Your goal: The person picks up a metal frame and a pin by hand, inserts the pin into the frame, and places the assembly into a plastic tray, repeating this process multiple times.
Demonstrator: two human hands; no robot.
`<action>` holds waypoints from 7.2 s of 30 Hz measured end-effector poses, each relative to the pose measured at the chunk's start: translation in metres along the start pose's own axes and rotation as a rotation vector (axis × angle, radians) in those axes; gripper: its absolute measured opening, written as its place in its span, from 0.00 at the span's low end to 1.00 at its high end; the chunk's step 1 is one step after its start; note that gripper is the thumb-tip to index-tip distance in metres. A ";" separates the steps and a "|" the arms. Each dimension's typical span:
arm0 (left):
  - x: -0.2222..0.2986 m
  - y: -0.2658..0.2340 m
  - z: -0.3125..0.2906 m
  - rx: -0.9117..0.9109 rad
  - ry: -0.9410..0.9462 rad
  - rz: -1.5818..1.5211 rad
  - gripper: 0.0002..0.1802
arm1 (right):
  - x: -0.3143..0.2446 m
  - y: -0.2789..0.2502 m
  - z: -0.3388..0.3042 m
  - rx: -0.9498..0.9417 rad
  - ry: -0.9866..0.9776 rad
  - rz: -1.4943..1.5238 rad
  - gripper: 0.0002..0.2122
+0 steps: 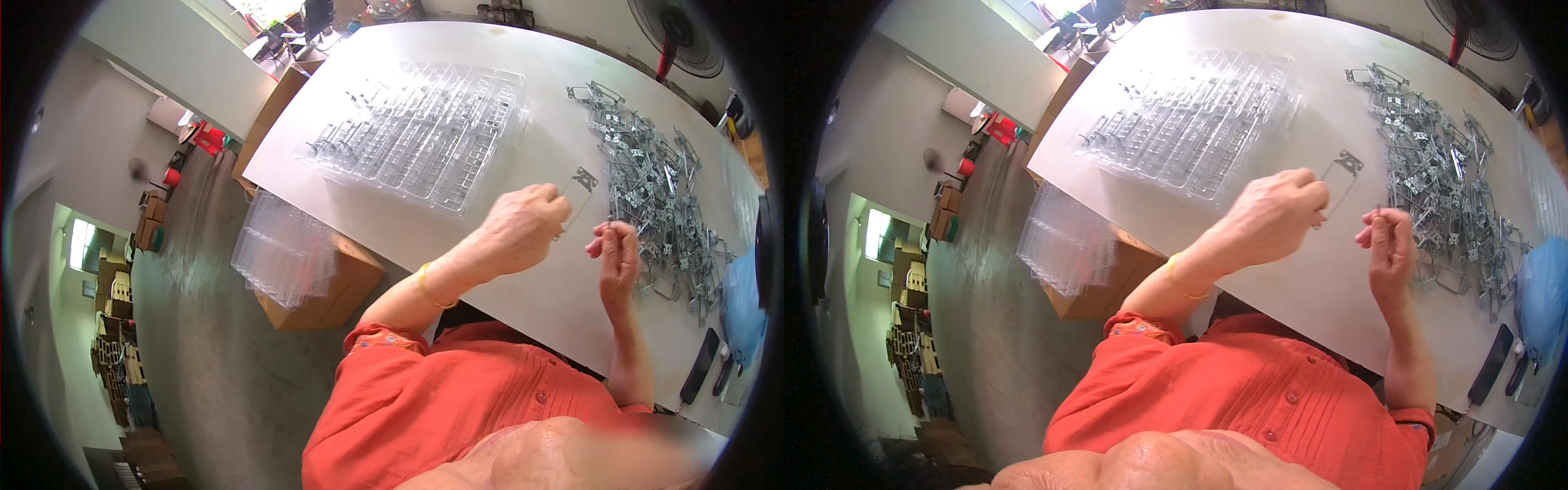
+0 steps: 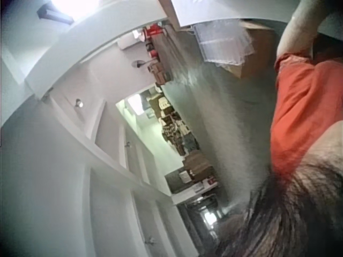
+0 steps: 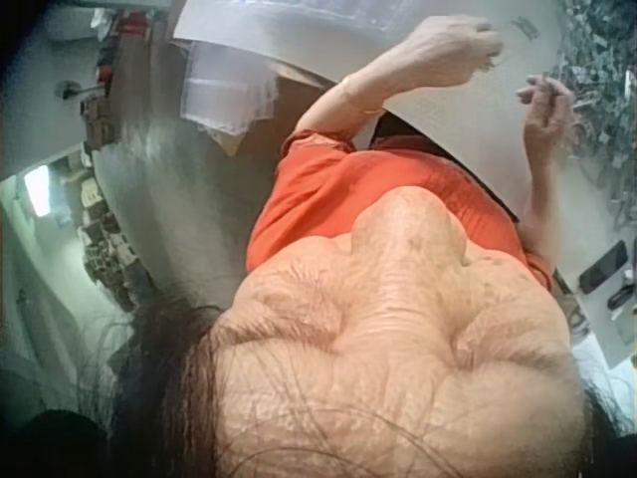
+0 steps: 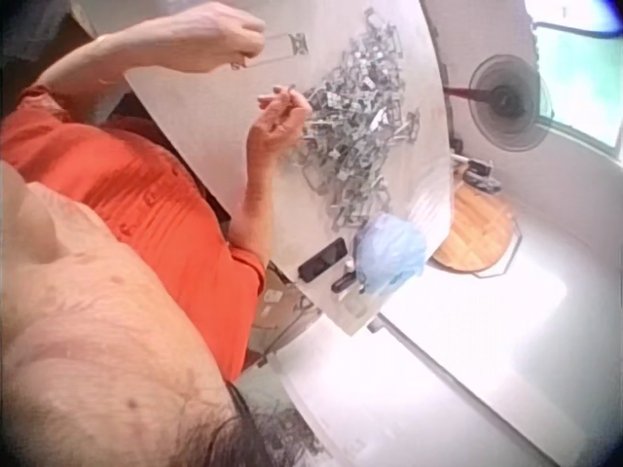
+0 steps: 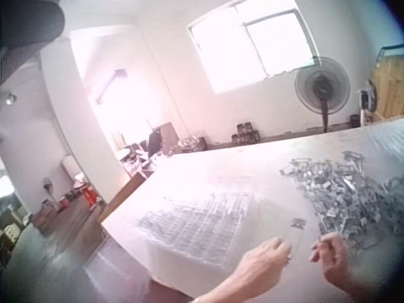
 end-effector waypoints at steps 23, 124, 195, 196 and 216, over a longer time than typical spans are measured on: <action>-0.276 -0.200 0.015 -0.033 -0.442 0.209 0.05 | 0.011 0.026 -0.011 -0.362 -0.063 -0.446 0.04; -0.019 0.098 0.045 -0.342 -0.545 -1.441 0.28 | -0.048 -0.024 0.020 0.152 0.246 -0.245 0.01; -0.024 0.089 0.039 -0.701 -0.174 -1.206 0.25 | -0.040 -0.044 0.012 0.119 0.641 -0.098 0.08; -0.026 0.090 0.038 -0.701 -0.175 -1.204 0.25 | -0.042 -0.044 0.013 0.118 0.639 -0.097 0.08; -0.028 0.100 0.038 -0.422 -0.410 -1.308 0.24 | -0.067 -0.024 0.007 0.023 0.739 0.014 0.07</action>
Point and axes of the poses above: each hand's wrist, its own z-axis towards the middle knuckle, its own y-axis out of the palm, x = y × z, the point moved 1 cm from there along z, towards the middle knuckle, and after that the axes turned 1 degree about -z, right-handed, at the moved point
